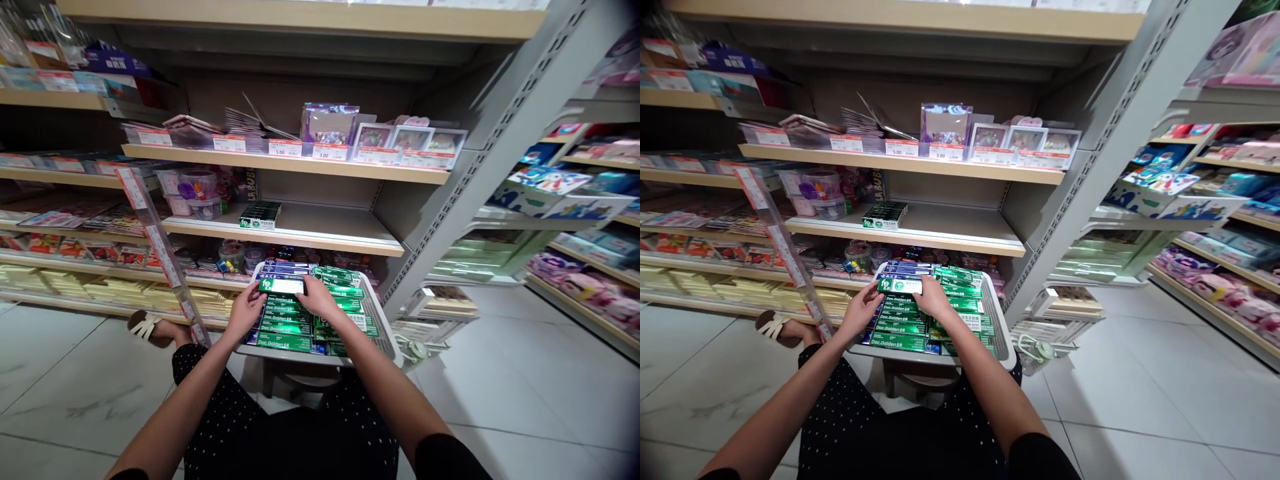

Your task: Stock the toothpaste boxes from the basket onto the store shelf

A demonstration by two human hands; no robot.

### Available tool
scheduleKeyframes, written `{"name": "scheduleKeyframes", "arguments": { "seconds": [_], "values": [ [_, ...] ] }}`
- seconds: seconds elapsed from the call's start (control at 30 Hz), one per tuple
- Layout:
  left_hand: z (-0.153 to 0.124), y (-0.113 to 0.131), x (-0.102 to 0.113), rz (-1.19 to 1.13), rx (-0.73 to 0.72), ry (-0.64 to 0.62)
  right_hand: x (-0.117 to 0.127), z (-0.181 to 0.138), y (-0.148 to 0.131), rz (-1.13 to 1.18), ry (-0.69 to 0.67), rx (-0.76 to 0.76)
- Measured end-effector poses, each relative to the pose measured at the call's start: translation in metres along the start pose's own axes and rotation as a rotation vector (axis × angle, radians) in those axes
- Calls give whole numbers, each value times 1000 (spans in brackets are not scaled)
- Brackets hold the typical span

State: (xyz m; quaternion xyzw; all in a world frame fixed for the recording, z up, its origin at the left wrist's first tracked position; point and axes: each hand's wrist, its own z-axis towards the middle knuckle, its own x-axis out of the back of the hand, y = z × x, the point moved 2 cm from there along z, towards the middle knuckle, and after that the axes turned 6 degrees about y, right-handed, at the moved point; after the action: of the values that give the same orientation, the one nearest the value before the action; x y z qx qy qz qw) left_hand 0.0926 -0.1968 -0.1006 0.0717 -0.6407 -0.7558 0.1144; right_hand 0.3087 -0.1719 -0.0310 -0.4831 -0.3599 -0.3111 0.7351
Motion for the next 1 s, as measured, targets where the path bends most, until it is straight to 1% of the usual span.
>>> {"name": "scheduleKeyframes", "arguments": {
  "seconds": [0.13, 0.23, 0.33, 0.43, 0.6, 0.8, 0.9, 1.0],
  "values": [
    [-4, 2, 5, 5, -17, 19, -3, -1, 3, 53, 5, -78],
    [-3, 0, 9, 18, -28, 46, -2, 1, 6, 146, -3, -140],
    [-2, -2, 11, 23, -33, 58, -1, 3, 9, 229, -7, -167],
    [-1, -3, 13, 11, -26, 74, -3, 3, 11, 281, -6, -171],
    [3, -5, 16, -16, 46, 109, -3, 1, 11, 337, -5, -173],
    [3, -3, 16, -125, 86, 98, -1, -1, 10, 362, -11, -176],
    [1, 2, 15, -78, 100, 85, -3, 0, 10, 347, 2, -171],
    [0, 6, 14, -40, 104, 103, -5, 2, 11, 328, 10, -152]
  ]
}}
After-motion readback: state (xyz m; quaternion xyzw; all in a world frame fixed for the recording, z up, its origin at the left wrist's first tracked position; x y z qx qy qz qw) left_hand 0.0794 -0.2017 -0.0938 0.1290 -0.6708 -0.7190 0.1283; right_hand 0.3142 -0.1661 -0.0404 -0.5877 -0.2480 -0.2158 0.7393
